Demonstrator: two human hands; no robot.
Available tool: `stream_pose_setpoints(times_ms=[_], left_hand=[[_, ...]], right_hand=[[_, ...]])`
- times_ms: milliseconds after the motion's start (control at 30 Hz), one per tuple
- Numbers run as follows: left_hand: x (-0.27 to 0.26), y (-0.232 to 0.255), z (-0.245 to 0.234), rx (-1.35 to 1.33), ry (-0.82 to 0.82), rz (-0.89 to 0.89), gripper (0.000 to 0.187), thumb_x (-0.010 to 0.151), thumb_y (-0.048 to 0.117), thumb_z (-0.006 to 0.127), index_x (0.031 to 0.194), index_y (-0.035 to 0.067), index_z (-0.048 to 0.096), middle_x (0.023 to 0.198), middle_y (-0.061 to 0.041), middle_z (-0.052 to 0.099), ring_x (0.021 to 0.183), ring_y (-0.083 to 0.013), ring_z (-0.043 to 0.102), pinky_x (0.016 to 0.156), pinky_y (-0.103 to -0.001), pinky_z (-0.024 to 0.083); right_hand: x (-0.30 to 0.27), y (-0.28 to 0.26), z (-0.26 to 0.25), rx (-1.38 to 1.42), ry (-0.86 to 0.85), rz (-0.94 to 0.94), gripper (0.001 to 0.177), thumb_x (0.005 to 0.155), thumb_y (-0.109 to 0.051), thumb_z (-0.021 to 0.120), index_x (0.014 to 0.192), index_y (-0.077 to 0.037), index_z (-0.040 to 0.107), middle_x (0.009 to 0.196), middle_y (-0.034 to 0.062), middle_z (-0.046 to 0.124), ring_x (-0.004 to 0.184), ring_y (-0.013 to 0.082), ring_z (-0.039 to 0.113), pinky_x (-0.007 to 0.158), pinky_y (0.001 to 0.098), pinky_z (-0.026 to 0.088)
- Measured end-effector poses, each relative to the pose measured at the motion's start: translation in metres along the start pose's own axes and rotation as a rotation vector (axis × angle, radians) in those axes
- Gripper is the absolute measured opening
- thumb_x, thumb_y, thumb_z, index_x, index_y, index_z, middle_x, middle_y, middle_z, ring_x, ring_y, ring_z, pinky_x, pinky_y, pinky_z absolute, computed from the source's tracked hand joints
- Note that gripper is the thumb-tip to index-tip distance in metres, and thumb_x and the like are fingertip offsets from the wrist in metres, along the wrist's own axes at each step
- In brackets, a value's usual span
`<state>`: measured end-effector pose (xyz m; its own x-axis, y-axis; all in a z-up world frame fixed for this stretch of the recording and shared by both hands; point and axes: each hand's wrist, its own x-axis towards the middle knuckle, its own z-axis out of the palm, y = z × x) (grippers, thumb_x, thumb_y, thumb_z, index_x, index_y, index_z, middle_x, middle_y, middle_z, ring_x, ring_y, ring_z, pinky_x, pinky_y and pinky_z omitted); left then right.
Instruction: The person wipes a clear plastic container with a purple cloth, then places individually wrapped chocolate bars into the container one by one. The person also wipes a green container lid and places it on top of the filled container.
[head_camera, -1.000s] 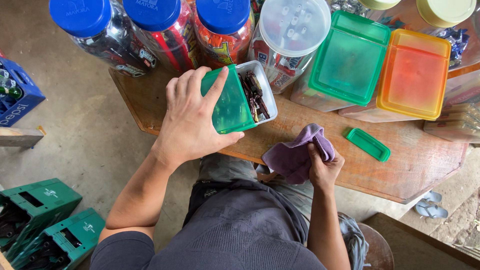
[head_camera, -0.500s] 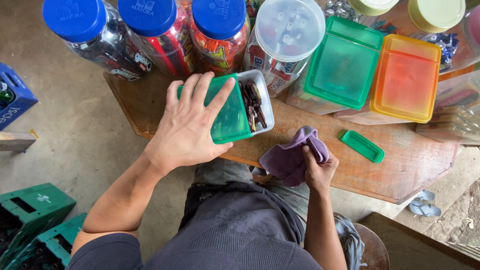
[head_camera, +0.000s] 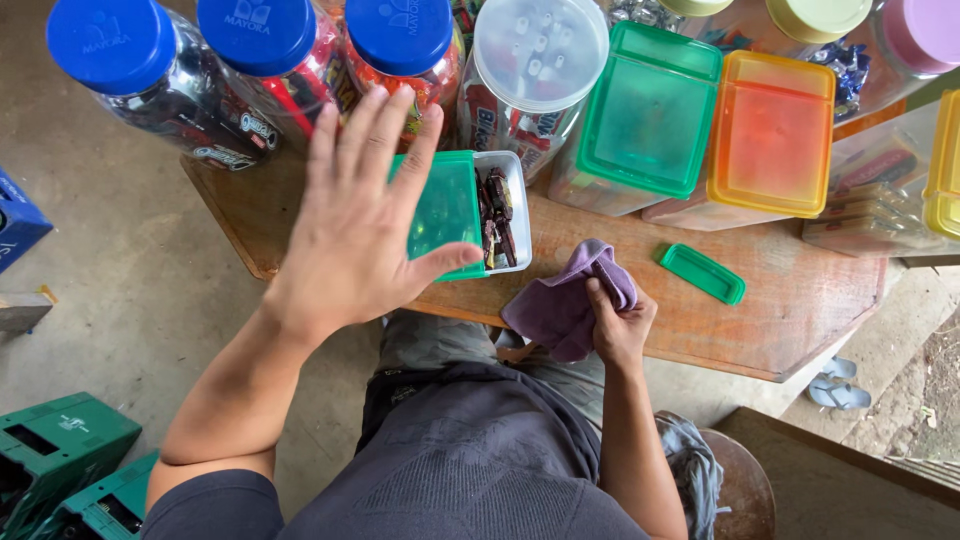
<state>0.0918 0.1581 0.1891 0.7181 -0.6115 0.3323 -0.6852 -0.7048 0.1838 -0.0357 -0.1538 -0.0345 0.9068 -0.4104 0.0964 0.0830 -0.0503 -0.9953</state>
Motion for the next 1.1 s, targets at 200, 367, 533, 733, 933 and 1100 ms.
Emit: stream_pose_setpoints(times_ms=[200, 367, 533, 733, 933, 1100], left_hand=[[0.002, 0.0, 0.034, -0.059, -0.069, -0.092, 0.081, 0.103, 0.059, 0.05, 0.156, -0.002, 0.041, 0.149, -0.027, 0.048, 0.141, -0.0413, 0.04, 0.117, -0.066, 0.019], [-0.003, 0.0, 0.038, -0.106, -0.039, -0.18, 0.067, 0.106, 0.048, 0.049, 0.154, 0.002, 0.046, 0.149, -0.022, 0.05, 0.143, -0.0383, 0.041, 0.12, -0.064, 0.02], [-0.001, -0.007, 0.028, -0.235, -0.03, -0.152, 0.057, 0.109, 0.039, 0.05, 0.152, 0.002, 0.048, 0.152, -0.023, 0.048, 0.146, -0.0378, 0.038, 0.12, -0.063, 0.017], [-0.005, -0.025, 0.002, -0.519, 0.125, -0.127, 0.048, 0.114, 0.028, 0.048, 0.157, 0.008, 0.048, 0.158, -0.015, 0.051, 0.151, -0.0309, 0.044, 0.13, -0.05, 0.03], [0.006, -0.008, 0.034, -0.115, 0.185, -0.011, 0.046, 0.102, 0.028, 0.06, 0.144, 0.009, 0.059, 0.13, -0.015, 0.063, 0.13, -0.0336, 0.054, 0.116, -0.049, 0.032], [0.007, -0.012, 0.04, -0.151, 0.051, -0.095, 0.047, 0.1, 0.033, 0.063, 0.14, 0.008, 0.06, 0.105, -0.012, 0.065, 0.101, -0.0306, 0.058, 0.091, -0.045, 0.042]], right_hand=[[-0.001, 0.002, -0.002, 0.013, -0.003, 0.014, 0.019, 0.097, -0.007, 0.074, 0.113, 0.003, 0.074, 0.099, -0.0025, 0.071, 0.09, 0.0047, 0.06, 0.083, 0.0216, 0.05], [0.0, 0.001, 0.0, 0.015, -0.012, 0.011, 0.02, 0.097, -0.007, 0.074, 0.114, 0.004, 0.073, 0.101, -0.0021, 0.072, 0.091, 0.0048, 0.061, 0.084, 0.0215, 0.051], [0.001, 0.001, -0.002, -0.006, -0.002, 0.008, 0.019, 0.098, -0.006, 0.074, 0.114, 0.004, 0.073, 0.099, -0.0023, 0.071, 0.089, 0.0045, 0.06, 0.083, 0.0215, 0.05], [0.002, 0.002, -0.001, -0.031, 0.008, -0.026, 0.018, 0.098, -0.005, 0.074, 0.113, 0.004, 0.073, 0.1, -0.0016, 0.071, 0.09, 0.0048, 0.061, 0.084, 0.0217, 0.05], [0.0, -0.002, 0.002, -0.03, -0.001, -0.009, 0.017, 0.099, -0.005, 0.073, 0.113, 0.005, 0.073, 0.1, -0.0002, 0.072, 0.089, 0.0055, 0.062, 0.084, 0.0216, 0.051], [0.002, -0.004, 0.004, -0.037, 0.002, -0.016, 0.017, 0.099, -0.005, 0.074, 0.113, 0.005, 0.073, 0.099, -0.0007, 0.071, 0.089, 0.0052, 0.062, 0.083, 0.0214, 0.051]])
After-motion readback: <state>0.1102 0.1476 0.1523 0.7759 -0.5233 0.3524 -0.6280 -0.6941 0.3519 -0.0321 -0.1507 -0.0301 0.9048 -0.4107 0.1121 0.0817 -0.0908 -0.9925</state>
